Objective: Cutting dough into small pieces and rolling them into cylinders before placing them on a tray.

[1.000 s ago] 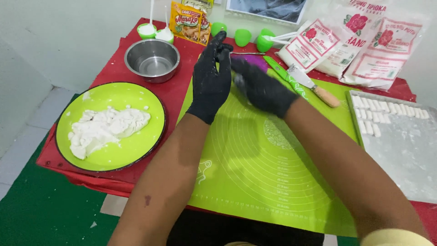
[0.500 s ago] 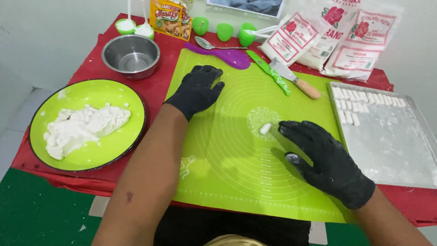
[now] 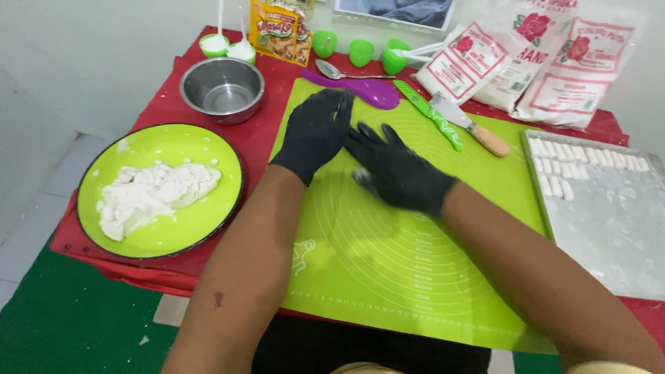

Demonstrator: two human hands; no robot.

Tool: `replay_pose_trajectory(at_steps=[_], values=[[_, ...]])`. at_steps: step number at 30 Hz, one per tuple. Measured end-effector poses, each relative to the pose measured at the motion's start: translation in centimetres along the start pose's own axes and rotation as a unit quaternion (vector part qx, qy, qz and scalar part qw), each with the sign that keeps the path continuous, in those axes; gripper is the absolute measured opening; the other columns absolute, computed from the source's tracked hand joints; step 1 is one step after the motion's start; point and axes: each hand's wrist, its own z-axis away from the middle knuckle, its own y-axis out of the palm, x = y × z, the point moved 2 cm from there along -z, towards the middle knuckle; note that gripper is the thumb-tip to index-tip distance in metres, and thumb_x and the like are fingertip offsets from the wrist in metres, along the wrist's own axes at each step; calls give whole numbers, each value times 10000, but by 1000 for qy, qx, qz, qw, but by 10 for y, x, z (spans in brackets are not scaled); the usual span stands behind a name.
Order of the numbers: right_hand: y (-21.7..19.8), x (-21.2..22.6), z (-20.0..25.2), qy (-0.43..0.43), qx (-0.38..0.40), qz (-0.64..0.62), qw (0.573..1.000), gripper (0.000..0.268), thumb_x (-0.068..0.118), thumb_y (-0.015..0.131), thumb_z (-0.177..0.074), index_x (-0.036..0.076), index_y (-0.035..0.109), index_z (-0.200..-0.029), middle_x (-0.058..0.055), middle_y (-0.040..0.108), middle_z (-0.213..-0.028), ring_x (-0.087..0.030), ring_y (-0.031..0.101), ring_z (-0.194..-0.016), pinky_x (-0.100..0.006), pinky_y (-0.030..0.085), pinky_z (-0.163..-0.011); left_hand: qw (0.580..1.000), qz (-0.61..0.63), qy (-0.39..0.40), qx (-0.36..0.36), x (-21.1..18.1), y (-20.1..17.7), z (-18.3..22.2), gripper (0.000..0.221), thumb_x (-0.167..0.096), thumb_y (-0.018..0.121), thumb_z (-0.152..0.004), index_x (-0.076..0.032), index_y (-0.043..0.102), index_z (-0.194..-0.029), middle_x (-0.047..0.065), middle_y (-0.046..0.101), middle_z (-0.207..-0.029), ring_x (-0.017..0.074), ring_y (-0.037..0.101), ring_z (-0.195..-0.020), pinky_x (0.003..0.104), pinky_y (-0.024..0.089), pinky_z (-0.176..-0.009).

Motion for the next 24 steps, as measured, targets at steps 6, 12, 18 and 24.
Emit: replay_pose_trajectory(at_steps=[6, 12, 18, 24], values=[[-7, -26, -81, -60, -70, -35, 995, 617, 331, 377, -1136, 28, 178, -1636, -251, 199, -1707, -410, 174, -1595, -579, 84, -1297, 918, 249, -295, 88, 1, -57, -66, 288, -198, 519, -1039, -68, 724, -1194, 125, 751, -1180, 281, 705, -1116, 406, 523, -1008], [-35, -17, -70, 18, -92, -139, 986, 607, 411, 226, -1124, 59, 287, -1615, -198, 293, -1684, -369, 219, -1578, -473, 193, -1283, 906, 292, -305, 3, 0, -67, -72, 266, -114, 516, -1056, -36, 662, -1264, 158, 713, -1231, 303, 689, -1166, 409, 546, -1054], [-31, 13, 29, 35, 73, -29, 996, 720, 415, 457, -1051, 82, 209, -1639, -217, 191, -1703, -363, 175, -1576, -507, 101, -1265, 917, 276, -288, 4, -1, -53, -60, 224, -105, 576, -1028, -49, 691, -1213, 126, 737, -1176, 280, 722, -1094, 394, 575, -975], [-67, 65, 128, -22, -3, 9, 1000, 719, 343, 585, -1006, 68, 320, -1615, -190, 316, -1683, -374, 310, -1553, -485, 220, -1278, 952, 171, -137, 212, -4, -28, -16, 420, -322, 641, -981, -76, 672, -1321, 173, 706, -1261, 378, 646, -1137, 516, 485, -1006]])
